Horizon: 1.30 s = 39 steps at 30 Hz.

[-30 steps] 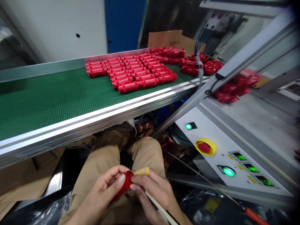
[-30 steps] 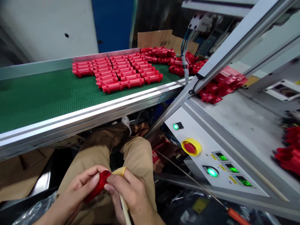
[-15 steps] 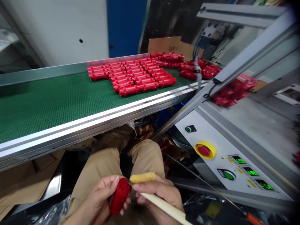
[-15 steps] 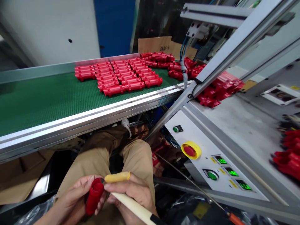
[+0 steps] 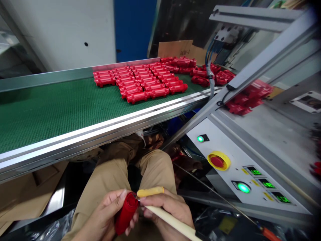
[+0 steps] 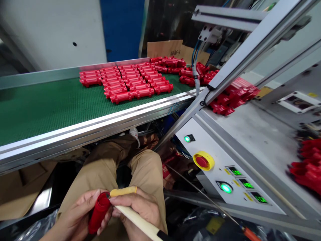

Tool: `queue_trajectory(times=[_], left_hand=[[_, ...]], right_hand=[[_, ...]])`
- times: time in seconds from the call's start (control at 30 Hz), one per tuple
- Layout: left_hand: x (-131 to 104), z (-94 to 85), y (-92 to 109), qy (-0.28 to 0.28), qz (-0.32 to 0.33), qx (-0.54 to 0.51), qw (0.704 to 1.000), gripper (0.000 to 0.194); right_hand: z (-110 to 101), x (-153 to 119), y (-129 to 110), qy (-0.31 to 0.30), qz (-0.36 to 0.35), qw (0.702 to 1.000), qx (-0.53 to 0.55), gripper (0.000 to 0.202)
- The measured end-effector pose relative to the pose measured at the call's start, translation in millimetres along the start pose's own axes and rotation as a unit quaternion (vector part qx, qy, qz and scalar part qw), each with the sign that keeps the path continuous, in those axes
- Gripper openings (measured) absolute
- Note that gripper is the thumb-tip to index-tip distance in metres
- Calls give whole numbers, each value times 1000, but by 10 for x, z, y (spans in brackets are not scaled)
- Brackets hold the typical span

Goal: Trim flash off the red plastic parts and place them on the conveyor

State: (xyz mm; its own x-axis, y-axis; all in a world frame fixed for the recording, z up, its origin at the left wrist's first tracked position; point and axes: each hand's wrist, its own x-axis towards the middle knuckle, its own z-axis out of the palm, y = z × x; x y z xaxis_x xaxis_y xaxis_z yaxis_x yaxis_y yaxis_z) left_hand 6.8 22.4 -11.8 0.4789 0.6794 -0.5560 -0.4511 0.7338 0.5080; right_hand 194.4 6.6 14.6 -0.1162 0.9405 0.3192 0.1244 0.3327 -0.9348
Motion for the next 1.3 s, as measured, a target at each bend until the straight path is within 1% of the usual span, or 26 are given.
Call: queue_trajectory(times=[0.03,0.13,0.2,0.27,0.33,0.43,0.5,0.67,0.83,0.9,1.0,1.07,1.17,1.3], left_hand=[[-6,7,-3,4,7,1,1000,45],[-34,27,-13,18,27,-2,999,42],[-53,31,-23,39,34,-17,998,36],[-64,26,-33,62,37,-34,997,33],[-68,18,-39,73,46,-43,995,35],[-72,18,-33,74,62,-29,995,39],[-78,29,-26,76,75,-14,994,39],[-78,43,-17,71,126,-7,989,33],[-50,0,-27,83,149,-4,985,33],[-45,0,-30,88,154,2,984,33],[-60,41,-23,102,168,-3,981,31],[-85,78,-12,108,167,-8,980,29],[-128,105,2,103,144,-14,984,30],[-142,53,-10,83,124,-19,989,31]], right_hand=[[22,-11,3,8,-2,1000,-15,13],[111,-75,53,71,-15,997,-28,14],[167,-126,100,98,-27,995,-27,15],[206,-164,130,96,-27,994,-35,18],[231,-183,134,101,-19,994,-45,18],[259,-194,118,127,-12,991,-46,17],[271,-199,113,135,-13,989,-57,17],[266,-215,86,120,-17,989,-84,27],[264,-245,-30,88,9,989,-122,37],[267,-262,-63,88,18,987,-133,33],[247,-263,-80,82,20,986,-144,18],[212,-229,-86,75,4,987,-139,16],[150,-125,-107,63,-37,991,-110,18],[106,2,-136,18,-62,996,-67,34]])
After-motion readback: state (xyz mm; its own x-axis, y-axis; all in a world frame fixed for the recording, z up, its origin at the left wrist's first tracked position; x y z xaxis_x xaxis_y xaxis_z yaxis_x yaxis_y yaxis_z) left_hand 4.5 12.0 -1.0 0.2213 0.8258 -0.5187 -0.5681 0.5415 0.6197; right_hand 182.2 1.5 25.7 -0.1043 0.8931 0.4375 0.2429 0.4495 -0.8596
